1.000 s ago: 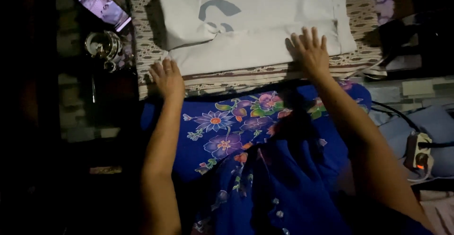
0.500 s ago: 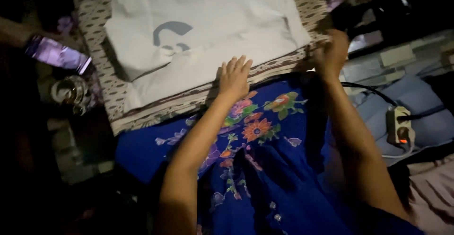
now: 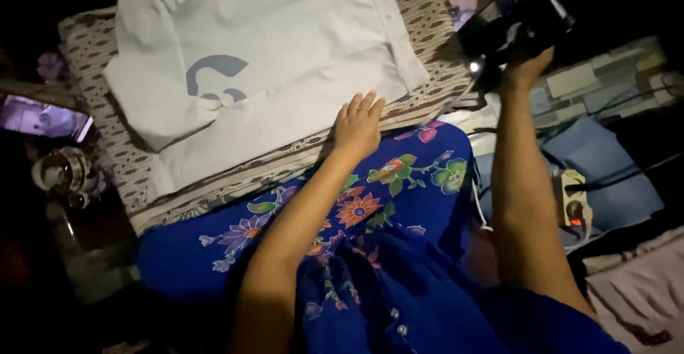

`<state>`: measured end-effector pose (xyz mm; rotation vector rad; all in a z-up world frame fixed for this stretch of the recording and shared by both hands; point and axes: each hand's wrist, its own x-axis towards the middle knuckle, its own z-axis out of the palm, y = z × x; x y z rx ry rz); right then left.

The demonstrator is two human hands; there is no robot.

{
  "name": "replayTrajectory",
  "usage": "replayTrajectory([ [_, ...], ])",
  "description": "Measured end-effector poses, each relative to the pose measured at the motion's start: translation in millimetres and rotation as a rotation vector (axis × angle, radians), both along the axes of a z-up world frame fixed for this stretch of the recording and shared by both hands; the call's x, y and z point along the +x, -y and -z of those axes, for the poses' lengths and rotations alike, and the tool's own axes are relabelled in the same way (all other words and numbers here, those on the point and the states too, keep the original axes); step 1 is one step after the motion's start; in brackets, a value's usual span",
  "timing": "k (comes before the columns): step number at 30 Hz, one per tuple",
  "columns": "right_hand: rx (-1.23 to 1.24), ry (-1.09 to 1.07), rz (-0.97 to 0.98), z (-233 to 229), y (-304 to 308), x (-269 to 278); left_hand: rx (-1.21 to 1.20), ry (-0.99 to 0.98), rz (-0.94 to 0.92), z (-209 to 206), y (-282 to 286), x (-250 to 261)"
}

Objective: Ironing and folding a white t-shirt on a table.

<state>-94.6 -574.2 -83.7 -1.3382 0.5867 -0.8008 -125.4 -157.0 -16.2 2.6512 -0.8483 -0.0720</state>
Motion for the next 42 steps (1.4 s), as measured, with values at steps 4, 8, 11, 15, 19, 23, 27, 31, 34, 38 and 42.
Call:
replayTrajectory([
  [4, -0.984, -0.085, -0.034, -40.5, 13.4, 23.5, -0.078, -0.011, -0.046, -11.1, -28.5, -3.3],
  [8, -1.619, -0.151, -0.324, -179.2, -77.5, 1.6, -0.102, -0.056, -0.213, -26.4, -59.7, -3.8],
  [11, -1.713, -0.263, -0.573, -190.9, -142.4, 14.3, -0.106, 0.064, -0.362, -10.4, -90.4, -9.1],
  [15, -2.075, -0.384, -0.587, -104.2, -192.8, 51.9, -0.138, 0.186, -0.465, -0.7, -127.9, -15.2],
  [19, -1.75, -0.461, -0.532, -150.5, -231.3, 55.4, -0.12, 0.17, -0.533, -3.9, -153.5, -22.4],
  [23, -1.886, -0.396, -0.822, -160.5, -247.5, 62.0, -0.138, 0.127, -0.616, -2.6, -176.0, -23.2],
  [27, -1.822, -0.262, -0.745, -143.4, -286.3, 72.6, -0.092, 0.141, -0.699, 6.6, -215.9, -16.1],
  [31, -1.77, -0.198, -0.89, -150.1, -340.8, 75.0, -0.044, 0.069, -0.752, 0.4, -239.9, -17.5],
  [34, -1.755, -0.119, -0.897, -138.5, -376.8, 80.7, -0.046, -0.009, -0.766, 4.1, -244.2, -12.5],
  [38, -1.705, -0.313, -0.756, -119.6, -418.4, 79.7, -0.031, -0.099, -0.778, -12.4, -244.1, -12.9],
  [42, -1.698, -0.286, -0.878, -155.0, -430.5, 74.9, -0.03, -0.12, -0.788, -7.5, -247.2, -15.0],
])
